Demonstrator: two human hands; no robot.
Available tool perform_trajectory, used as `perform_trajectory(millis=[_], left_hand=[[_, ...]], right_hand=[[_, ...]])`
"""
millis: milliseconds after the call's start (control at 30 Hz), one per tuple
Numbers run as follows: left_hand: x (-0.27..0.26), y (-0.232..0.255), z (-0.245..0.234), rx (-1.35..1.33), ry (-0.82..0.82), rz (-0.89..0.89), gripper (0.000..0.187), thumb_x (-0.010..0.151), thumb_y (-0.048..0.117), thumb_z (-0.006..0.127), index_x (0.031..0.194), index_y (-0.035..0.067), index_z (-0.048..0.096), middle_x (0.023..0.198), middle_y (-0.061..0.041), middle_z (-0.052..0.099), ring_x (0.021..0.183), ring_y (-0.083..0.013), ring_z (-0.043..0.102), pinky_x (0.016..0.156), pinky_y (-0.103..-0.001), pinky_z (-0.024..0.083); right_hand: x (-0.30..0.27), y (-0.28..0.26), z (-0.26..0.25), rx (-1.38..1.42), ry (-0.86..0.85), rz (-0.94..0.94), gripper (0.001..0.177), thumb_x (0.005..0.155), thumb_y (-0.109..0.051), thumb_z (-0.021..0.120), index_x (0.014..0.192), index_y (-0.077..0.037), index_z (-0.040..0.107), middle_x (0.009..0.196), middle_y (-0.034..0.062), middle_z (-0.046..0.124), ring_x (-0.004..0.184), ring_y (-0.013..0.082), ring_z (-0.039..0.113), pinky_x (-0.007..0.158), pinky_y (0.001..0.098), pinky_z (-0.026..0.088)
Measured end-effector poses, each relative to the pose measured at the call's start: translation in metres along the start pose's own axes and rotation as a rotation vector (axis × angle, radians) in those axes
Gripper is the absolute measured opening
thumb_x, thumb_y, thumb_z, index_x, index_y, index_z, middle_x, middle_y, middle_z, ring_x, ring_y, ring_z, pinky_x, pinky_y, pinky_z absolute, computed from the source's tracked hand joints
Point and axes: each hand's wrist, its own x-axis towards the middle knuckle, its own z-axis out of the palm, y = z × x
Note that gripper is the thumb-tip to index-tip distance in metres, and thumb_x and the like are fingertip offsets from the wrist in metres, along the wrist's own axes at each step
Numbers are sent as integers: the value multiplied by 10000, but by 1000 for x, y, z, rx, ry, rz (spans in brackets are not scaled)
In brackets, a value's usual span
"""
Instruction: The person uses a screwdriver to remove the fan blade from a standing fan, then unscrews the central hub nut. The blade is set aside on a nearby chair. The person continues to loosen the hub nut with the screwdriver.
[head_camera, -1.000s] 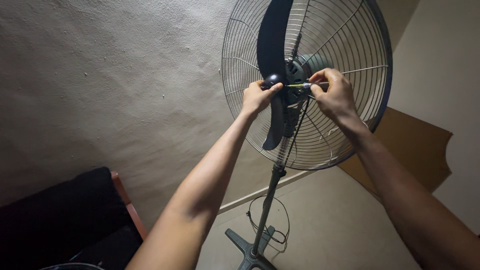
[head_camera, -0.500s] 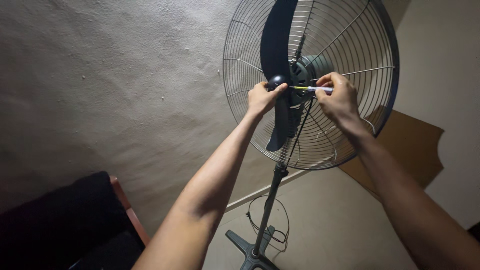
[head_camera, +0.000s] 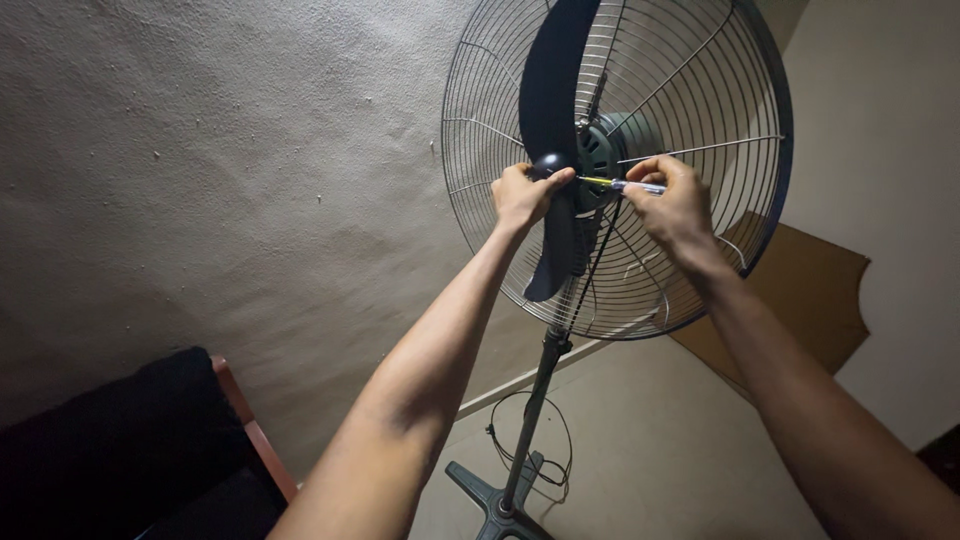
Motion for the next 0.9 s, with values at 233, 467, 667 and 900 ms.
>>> perform_trajectory(millis=[233,467,667,900], left_hand=[[-6,2,-8,-15,17,-3,738,606,656,843,1001,34,798,810,-139,789,796,-253,786,791,-384,599],[-10,8,-13,-17,-10,-10,718,631,667,841,991,48,797,771,-119,790,760,-212,786,751,-364,615],[-16,12,-17,-74,2,-41,654,651,619,834,983,56,808,784,-120,795,751,-210,791,739,-361,611],[-19,17,-22,-21,10,-34,689,665,634,832,1021,46,790,775,-140,790,752,-222,787,736,-367,602]], right_hand=[[3,-4,-1,-4,-98,213,255,1051,-251,614,1006,-28,731,837,85,743,679,105,654,618,281,523],[-5,-4,-2,248,-64,136,159,939,-131,711,1048,-15,714,840,24,677,671,85,605,574,255,504],[0,-5,0,225,-73,211,172,958,-164,681,1074,-38,688,841,21,696,664,84,626,581,247,521],[1,-5,-6,151,-109,135,146,996,-162,657,1036,-34,713,836,15,688,650,78,608,562,256,493]])
